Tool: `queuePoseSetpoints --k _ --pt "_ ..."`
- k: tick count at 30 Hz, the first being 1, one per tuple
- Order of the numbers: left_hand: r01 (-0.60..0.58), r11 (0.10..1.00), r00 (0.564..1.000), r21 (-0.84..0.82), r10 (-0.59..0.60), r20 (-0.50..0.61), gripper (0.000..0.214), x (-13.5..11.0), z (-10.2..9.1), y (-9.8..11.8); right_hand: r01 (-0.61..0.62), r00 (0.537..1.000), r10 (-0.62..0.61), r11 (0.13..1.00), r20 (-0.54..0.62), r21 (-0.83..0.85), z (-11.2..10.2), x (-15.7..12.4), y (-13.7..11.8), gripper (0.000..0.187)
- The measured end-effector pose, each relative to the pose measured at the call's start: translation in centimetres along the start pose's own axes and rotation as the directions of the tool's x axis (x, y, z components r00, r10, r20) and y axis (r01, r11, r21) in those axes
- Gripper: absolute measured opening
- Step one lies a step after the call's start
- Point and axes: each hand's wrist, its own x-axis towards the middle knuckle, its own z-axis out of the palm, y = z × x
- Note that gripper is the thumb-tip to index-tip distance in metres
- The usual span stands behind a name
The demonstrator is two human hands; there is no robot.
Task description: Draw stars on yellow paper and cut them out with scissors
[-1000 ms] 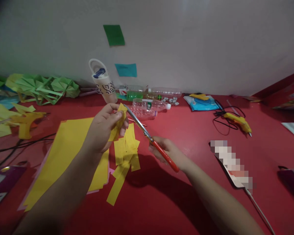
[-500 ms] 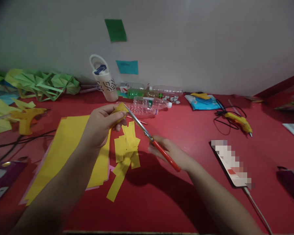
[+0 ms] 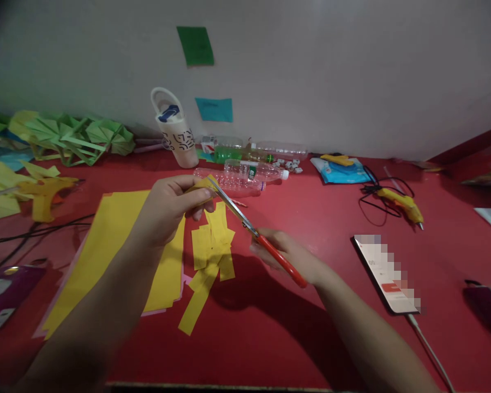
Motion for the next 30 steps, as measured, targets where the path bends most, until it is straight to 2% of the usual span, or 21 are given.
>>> queuePoseSetpoints --k 19,23,30 --pt "0.051 0.997 0.998 0.062 -0.053 0.043 0.011 0.0 -0.5 0.8 0.008 1.000 -0.008 0.998 0.011 -0.059 -0.3 -0.1 0.6 0.042" --pt "0.099 0.991 0.993 0.086 -0.104 0.050 0.015 -0.1 -0.8 1.3 -0.022 1.000 0.023 0.998 0.012 -0.052 -0.3 -0.1 0.7 0.041" --pt "0.161 0.981 0.976 0.106 -0.174 0.129 0.013 -0.1 -1.7 1.9 -0.059 0.996 0.061 0.998 0.058 -0.038 -0.4 -0.1 0.4 0.044"
